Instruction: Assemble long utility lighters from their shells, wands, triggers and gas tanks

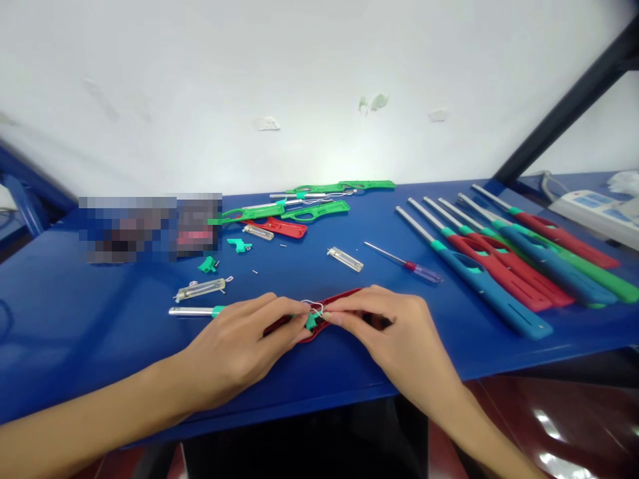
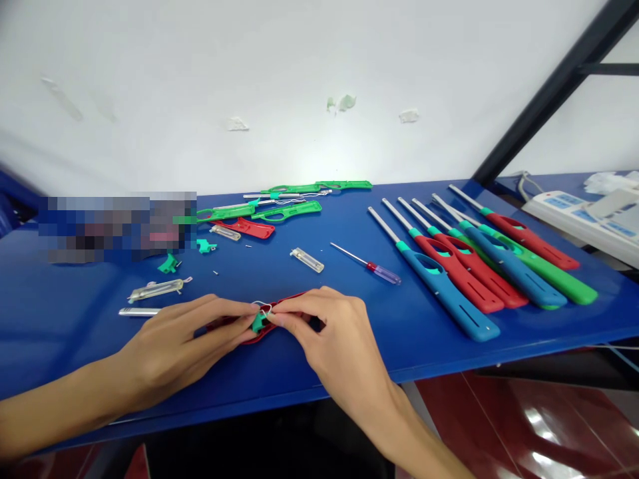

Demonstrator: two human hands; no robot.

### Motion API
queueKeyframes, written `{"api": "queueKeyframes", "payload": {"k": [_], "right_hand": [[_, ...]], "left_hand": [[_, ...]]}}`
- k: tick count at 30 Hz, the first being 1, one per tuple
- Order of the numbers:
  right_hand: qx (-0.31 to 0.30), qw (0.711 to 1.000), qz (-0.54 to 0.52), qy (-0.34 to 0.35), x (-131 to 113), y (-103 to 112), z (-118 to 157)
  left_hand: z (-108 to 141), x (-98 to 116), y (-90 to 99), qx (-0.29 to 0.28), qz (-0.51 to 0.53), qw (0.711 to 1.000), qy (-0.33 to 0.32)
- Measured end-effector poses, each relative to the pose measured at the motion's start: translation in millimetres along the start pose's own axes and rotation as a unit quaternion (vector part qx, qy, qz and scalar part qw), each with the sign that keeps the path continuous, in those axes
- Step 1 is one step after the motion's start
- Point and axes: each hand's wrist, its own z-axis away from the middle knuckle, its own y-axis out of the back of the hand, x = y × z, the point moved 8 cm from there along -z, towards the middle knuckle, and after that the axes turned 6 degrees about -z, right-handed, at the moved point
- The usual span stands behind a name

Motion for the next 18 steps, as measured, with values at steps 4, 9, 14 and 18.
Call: {"api": "queueKeyframes", "payload": {"k": [4,9,14,18], "right_hand": [[-0.011,1.0,-0.019,-0.013,0.8,-1.2,0.7],[-0.014,1.0,-0.015,-0.014,3.0,-2.6,1.1],[-0.023,1.0,0.007,0.008,0.1,-3.9,-2.0],[-0.02,0.998,0.057,0.008,-0.6,-3.4,-4.1]], "left_hand": [[-1.9,0.5,4.7,-0.002,0.001,1.0,0.01],[-3.4,5.1,9.9,0.007,-0.019,1.0,-0.002],[-2.6,2.9,5.5,-0.02,-0.013,1.0,-0.006],[-2.5,0.9,5.0,-0.023,0.013,1.0,0.001]]}}
